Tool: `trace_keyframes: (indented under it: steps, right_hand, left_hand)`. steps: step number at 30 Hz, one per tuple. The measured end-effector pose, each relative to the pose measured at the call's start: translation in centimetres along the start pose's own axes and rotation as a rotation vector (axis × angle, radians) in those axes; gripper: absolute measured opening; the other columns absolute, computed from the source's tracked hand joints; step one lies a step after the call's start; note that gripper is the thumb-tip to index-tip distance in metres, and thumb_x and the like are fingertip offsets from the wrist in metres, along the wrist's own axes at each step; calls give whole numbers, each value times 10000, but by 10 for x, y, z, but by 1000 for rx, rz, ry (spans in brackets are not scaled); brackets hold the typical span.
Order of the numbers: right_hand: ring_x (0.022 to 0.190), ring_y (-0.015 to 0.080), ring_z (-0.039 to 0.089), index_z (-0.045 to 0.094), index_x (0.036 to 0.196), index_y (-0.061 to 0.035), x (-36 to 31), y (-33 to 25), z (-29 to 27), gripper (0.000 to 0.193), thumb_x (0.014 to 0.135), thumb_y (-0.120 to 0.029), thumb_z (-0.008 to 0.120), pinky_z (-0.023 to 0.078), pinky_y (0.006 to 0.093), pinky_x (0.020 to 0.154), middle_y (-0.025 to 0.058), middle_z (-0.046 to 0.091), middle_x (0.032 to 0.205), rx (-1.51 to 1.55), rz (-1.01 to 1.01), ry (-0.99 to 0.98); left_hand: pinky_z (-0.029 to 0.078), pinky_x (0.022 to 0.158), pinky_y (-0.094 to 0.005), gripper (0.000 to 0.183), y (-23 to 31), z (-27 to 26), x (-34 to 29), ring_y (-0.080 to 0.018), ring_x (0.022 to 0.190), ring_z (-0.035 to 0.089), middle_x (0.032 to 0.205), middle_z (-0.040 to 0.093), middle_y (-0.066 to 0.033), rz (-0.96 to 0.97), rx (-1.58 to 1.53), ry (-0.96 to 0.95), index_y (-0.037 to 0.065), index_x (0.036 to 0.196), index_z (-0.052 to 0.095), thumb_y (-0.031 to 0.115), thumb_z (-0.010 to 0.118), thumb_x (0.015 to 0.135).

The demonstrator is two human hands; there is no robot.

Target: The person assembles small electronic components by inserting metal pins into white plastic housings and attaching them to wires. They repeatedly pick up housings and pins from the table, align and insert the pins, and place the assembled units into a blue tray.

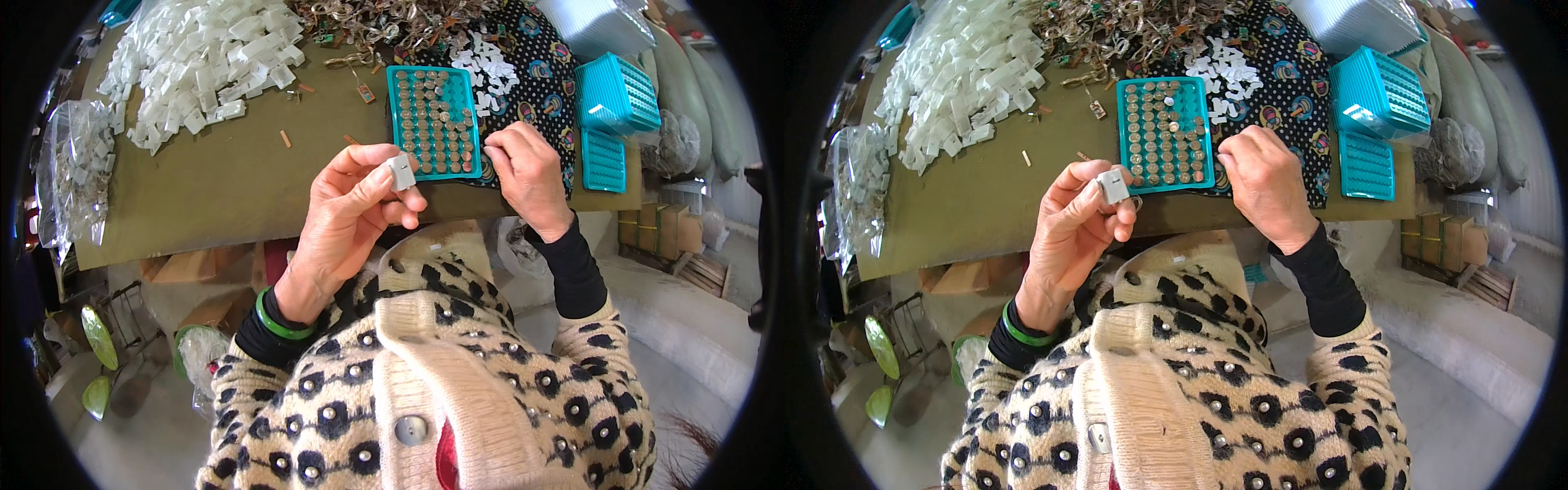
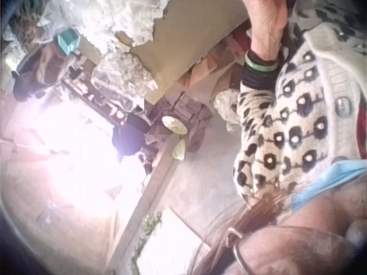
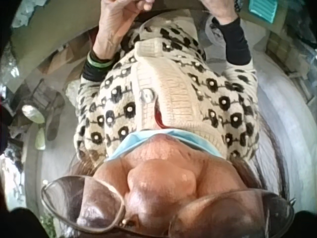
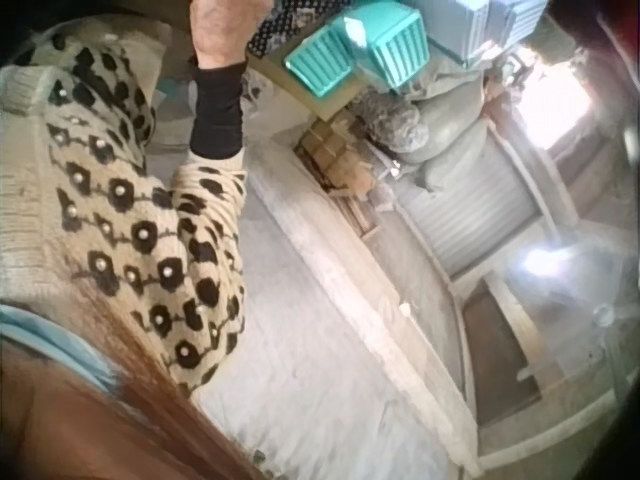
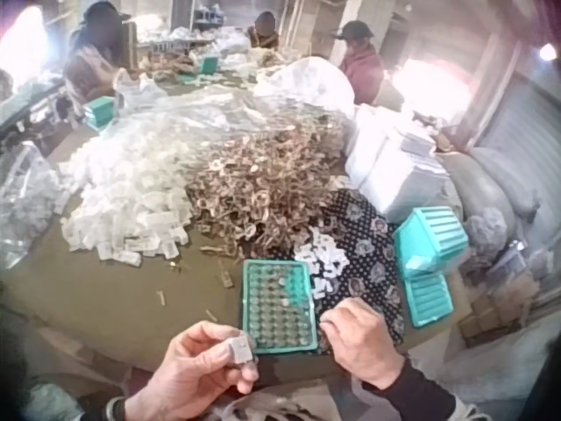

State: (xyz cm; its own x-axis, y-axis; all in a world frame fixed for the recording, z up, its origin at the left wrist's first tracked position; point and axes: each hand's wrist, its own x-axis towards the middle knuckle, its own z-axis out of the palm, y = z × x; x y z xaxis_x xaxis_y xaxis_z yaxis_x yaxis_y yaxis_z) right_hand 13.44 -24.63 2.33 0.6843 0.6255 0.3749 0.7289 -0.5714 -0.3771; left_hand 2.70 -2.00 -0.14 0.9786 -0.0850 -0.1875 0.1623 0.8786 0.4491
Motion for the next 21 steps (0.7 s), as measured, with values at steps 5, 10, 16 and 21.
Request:
trace_keyframes:
  steps: [5,10,16,21]
  right_hand:
    - [722,77,615,611,887,8,1,-36,-10,24,894,30,615,490,224,641,47,662,840,734,435,23]
    - [806,149,613,586,932,-11,11,-63,16,70,895,5,644,489,259,739,87,635,902,824,156,103]
    - [807,182,600,573,933,-16,13,-74,32,76,900,-8,641,490,292,747,97,611,923,761,117,142]
    - [788,209,606,569,927,-14,15,-74,32,80,888,8,636,489,299,721,104,607,915,706,87,76]
  left_hand:
    - [590,651,-312,230,-2,-2,1,-270,846,687,1116,644,-197,-30,-5,-37,35,1189,602,75,584,963]
    - [582,622,-307,224,-1,-1,-2,-243,788,685,988,672,-171,-27,4,-18,22,1166,615,89,606,952]
    - [578,607,-317,232,3,1,-6,-222,722,674,908,670,-141,-40,-38,10,11,1166,607,111,604,957]
    - [587,637,-331,224,4,-1,-7,-219,735,677,911,671,-125,-69,-97,-11,-1,1152,607,92,614,948]
